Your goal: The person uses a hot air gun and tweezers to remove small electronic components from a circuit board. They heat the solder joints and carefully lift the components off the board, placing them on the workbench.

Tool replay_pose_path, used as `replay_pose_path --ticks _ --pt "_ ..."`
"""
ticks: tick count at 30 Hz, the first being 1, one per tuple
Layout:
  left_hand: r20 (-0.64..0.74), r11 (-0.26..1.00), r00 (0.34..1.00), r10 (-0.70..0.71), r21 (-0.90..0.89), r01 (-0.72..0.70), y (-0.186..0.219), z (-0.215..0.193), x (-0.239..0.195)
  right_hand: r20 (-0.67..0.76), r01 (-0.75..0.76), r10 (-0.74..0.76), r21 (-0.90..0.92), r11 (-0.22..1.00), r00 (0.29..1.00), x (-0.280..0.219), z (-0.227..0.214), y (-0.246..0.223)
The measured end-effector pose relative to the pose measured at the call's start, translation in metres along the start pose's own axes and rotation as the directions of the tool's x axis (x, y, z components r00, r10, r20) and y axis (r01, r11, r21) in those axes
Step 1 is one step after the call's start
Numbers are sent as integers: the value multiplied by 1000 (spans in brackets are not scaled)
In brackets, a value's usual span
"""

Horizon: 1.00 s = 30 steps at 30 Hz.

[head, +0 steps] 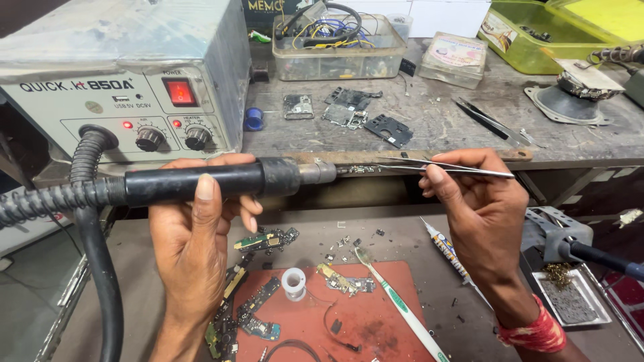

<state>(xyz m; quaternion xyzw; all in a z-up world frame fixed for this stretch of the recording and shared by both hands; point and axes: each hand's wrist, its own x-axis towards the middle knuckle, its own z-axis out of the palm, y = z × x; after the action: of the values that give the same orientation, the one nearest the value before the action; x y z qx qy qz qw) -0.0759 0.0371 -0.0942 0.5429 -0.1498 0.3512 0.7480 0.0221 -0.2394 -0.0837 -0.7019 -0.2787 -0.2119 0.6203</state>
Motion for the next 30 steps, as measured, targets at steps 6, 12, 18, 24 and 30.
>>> replay_pose_path --ticks 6,12,18,24,30 --pt "8 992 999 40 121 -40 5 14 9 63 35 -41 97 995 997 17 -7 12" --pt "56 973 994 89 208 -99 9 26 30 69 73 -84 138 988 994 27 -7 16" --pt "113 947 991 65 305 -97 17 41 59 31 71 -77 163 984 997 22 -7 23" --pt "193 905 979 62 403 -137 11 56 90 0 101 -103 169 980 995 21 -3 24" --pt "282 848 956 81 485 -215 1 61 112 -122 159 -141 149 976 982 11 0 26"
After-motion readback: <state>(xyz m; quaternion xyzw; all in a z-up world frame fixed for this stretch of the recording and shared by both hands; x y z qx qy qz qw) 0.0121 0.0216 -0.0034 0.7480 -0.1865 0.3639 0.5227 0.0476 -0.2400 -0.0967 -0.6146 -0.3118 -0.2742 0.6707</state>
